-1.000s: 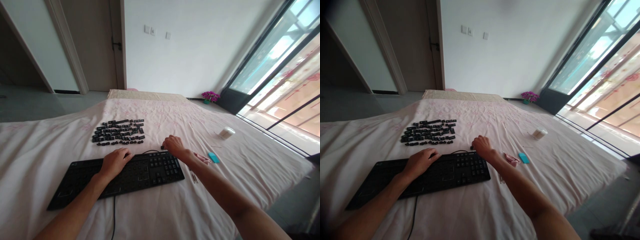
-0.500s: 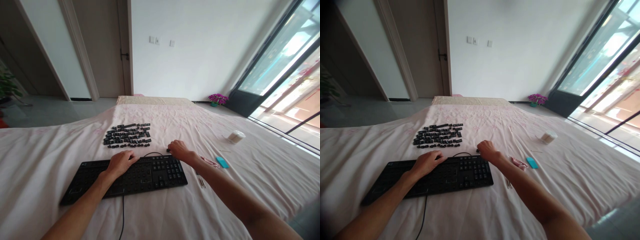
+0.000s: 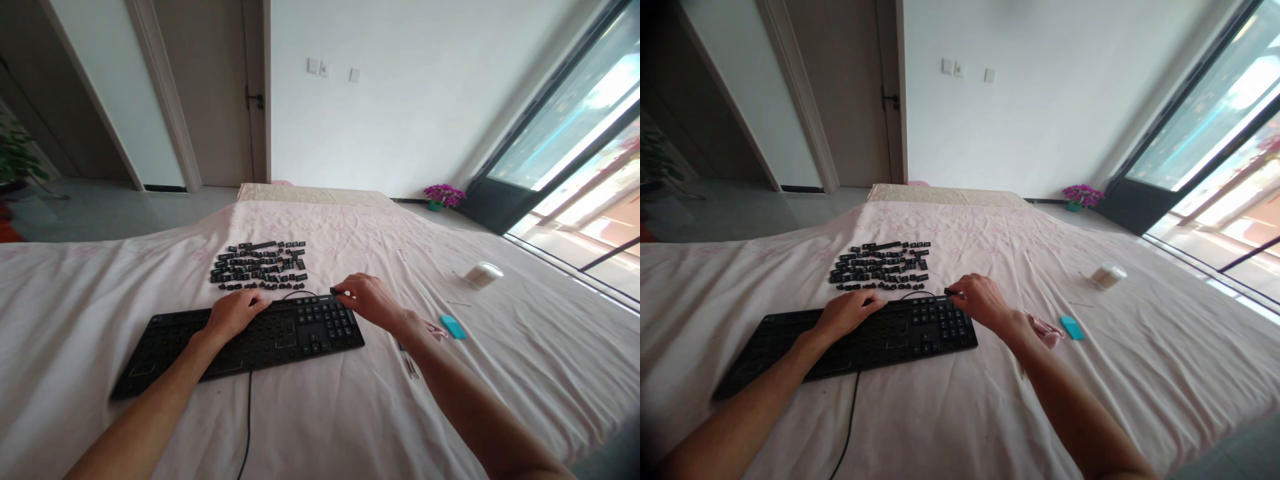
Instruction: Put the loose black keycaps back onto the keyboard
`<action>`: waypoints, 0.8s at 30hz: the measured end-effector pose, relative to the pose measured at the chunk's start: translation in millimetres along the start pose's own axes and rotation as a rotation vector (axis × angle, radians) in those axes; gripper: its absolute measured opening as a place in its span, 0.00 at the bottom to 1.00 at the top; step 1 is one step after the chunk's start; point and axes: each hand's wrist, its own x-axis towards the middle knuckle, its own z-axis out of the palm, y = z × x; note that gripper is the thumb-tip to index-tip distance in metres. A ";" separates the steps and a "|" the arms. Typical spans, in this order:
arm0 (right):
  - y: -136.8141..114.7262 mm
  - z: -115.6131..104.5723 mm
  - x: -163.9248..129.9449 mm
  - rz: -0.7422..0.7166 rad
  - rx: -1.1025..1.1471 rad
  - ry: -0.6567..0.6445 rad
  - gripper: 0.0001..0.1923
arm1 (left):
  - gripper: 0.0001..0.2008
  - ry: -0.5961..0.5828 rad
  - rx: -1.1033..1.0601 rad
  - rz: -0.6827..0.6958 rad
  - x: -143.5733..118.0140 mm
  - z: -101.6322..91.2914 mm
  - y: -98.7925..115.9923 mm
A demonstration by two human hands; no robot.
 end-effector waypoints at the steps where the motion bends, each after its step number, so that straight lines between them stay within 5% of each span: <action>1: -5.6 0.4 -9.9 -0.026 0.010 -0.007 0.10 | 0.18 0.006 0.005 -0.001 -0.4 0.9 -0.2; 9: -32.3 25.7 -64.3 -0.152 -0.085 -0.009 0.07 | 0.17 0.034 0.022 -0.001 -2.7 4.3 -1.3; 24: -32.6 32.8 -76.1 -0.326 -0.262 -0.066 0.08 | 0.19 0.068 0.028 0.014 -2.7 7.6 -4.3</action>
